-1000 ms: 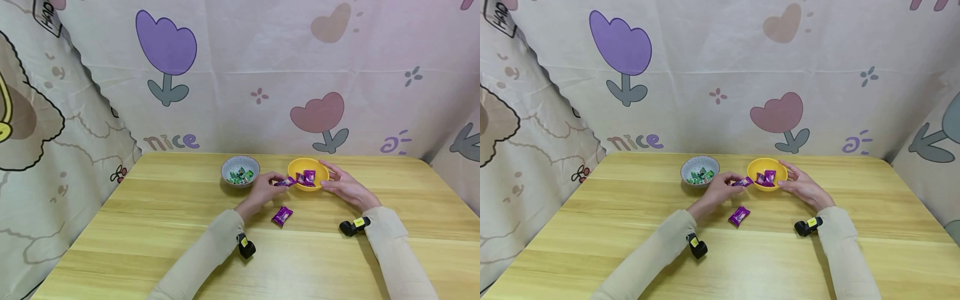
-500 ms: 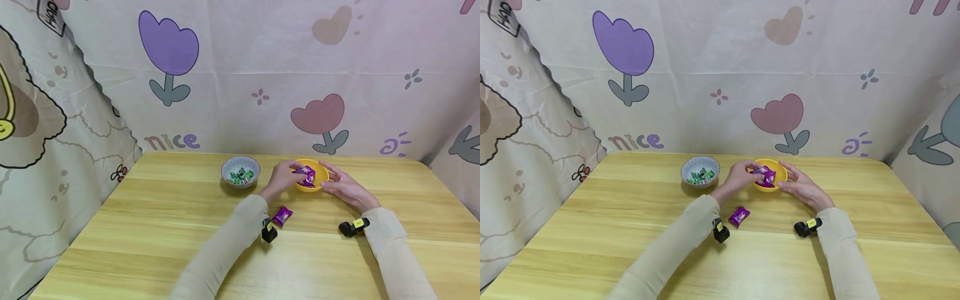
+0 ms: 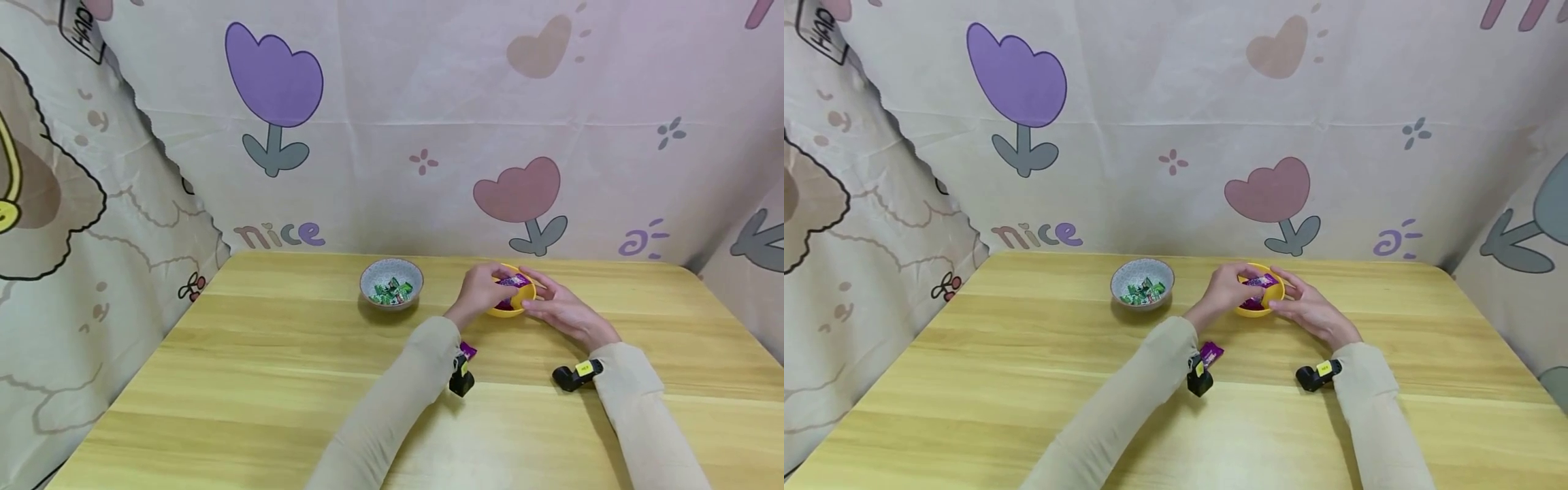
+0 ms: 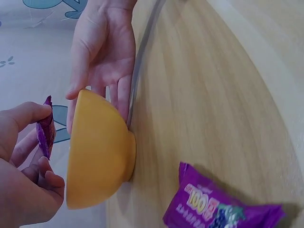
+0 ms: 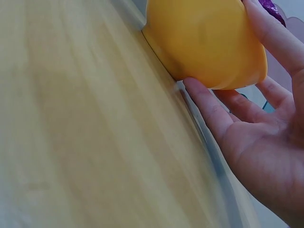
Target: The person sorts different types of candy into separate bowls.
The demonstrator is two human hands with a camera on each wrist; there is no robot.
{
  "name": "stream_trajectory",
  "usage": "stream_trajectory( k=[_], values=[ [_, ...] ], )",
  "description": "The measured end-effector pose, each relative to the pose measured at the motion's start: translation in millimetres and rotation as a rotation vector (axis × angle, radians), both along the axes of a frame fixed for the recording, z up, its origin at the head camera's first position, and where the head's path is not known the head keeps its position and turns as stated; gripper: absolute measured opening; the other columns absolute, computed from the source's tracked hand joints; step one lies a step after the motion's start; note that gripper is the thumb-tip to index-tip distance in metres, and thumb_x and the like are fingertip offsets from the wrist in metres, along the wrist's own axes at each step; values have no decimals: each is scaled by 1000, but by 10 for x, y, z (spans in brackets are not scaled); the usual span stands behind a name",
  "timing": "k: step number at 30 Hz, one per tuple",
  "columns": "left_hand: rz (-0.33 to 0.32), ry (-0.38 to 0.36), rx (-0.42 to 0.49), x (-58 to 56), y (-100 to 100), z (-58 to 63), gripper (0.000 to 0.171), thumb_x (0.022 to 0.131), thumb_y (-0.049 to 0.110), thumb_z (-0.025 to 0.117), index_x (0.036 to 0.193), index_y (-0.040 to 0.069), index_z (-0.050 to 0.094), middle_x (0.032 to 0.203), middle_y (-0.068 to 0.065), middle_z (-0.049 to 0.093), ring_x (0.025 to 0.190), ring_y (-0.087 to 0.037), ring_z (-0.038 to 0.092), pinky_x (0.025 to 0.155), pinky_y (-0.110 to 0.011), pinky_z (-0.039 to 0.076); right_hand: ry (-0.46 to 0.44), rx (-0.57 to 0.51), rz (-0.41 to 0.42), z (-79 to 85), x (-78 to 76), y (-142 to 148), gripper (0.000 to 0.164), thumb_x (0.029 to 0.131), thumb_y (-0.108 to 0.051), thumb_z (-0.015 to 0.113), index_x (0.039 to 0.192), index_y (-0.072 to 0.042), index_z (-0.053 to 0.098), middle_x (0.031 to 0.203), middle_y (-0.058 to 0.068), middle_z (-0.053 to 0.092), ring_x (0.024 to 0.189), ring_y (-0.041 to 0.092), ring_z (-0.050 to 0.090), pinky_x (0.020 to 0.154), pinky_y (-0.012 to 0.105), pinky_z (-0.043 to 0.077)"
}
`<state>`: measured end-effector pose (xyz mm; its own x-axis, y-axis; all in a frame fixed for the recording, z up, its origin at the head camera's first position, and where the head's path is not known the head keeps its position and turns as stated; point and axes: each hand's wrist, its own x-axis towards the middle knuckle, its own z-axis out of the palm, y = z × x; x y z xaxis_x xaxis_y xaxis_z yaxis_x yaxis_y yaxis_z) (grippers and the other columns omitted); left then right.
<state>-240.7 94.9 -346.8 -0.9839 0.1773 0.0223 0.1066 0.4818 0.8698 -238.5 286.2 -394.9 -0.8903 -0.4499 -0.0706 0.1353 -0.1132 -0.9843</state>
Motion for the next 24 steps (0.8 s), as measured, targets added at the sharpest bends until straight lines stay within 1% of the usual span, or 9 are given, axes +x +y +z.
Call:
stream_trajectory(
  k=[5, 8, 12, 15, 20, 22, 24],
  values=[
    [4, -12, 10, 15, -2, -7, 24, 80, 17, 79, 103, 13, 73, 106, 2, 64, 100, -16, 57, 85, -26, 53, 2, -6, 3, 1, 6, -21, 87, 92, 4, 60, 156, -11, 3, 154, 28, 4, 112, 11, 57, 95, 27, 47],
    [10, -14, -5, 17, 9, -12, 23, 80, 17, 79, 102, 14, 73, 105, 2, 64, 100, -16, 56, 85, -25, 52, 8, -4, 7, -4, 6, -17, 87, 92, 4, 60, 156, -10, 3, 155, 29, -1, 112, 10, 57, 95, 26, 47],
    [9, -13, -42, 26, 29, -14, 22, 81, 19, 79, 102, 16, 73, 105, 3, 62, 100, -15, 54, 85, -24, 52, 18, 5, 13, -8, 6, -5, 86, 92, 4, 59, 156, -11, 3, 155, 30, -2, 112, 9, 56, 95, 26, 47],
    [6, -12, -50, 28, 34, -8, 22, 81, 20, 79, 102, 15, 72, 106, 2, 62, 100, -15, 54, 85, -25, 52, 21, 4, 15, -8, 5, -5, 86, 92, 4, 59, 156, -10, 3, 155, 30, -1, 112, 9, 56, 95, 26, 47],
    [-3, -19, -14, 20, 35, -13, 28, 81, 22, 79, 107, 13, 72, 108, 1, 64, 98, -15, 55, 83, -23, 51, 18, 1, 5, 5, 14, -8, 85, 93, 6, 57, 156, -9, 2, 154, 31, 1, 111, 9, 57, 95, 26, 48],
    [1, -26, 10, 18, 35, -9, 30, 82, 23, 79, 109, 12, 72, 108, 2, 64, 95, -13, 56, 80, -21, 51, 16, 10, -2, 14, 20, -7, 85, 92, 6, 57, 156, -9, 2, 153, 31, 3, 110, 10, 57, 94, 26, 48],
    [6, -19, 18, 15, 36, 1, 30, 82, 23, 78, 110, 12, 72, 108, 3, 65, 95, -12, 55, 80, -21, 50, 16, 22, -9, 21, 25, -4, 85, 93, 5, 58, 156, -10, 3, 153, 31, 4, 110, 10, 57, 94, 26, 48]
  ],
)
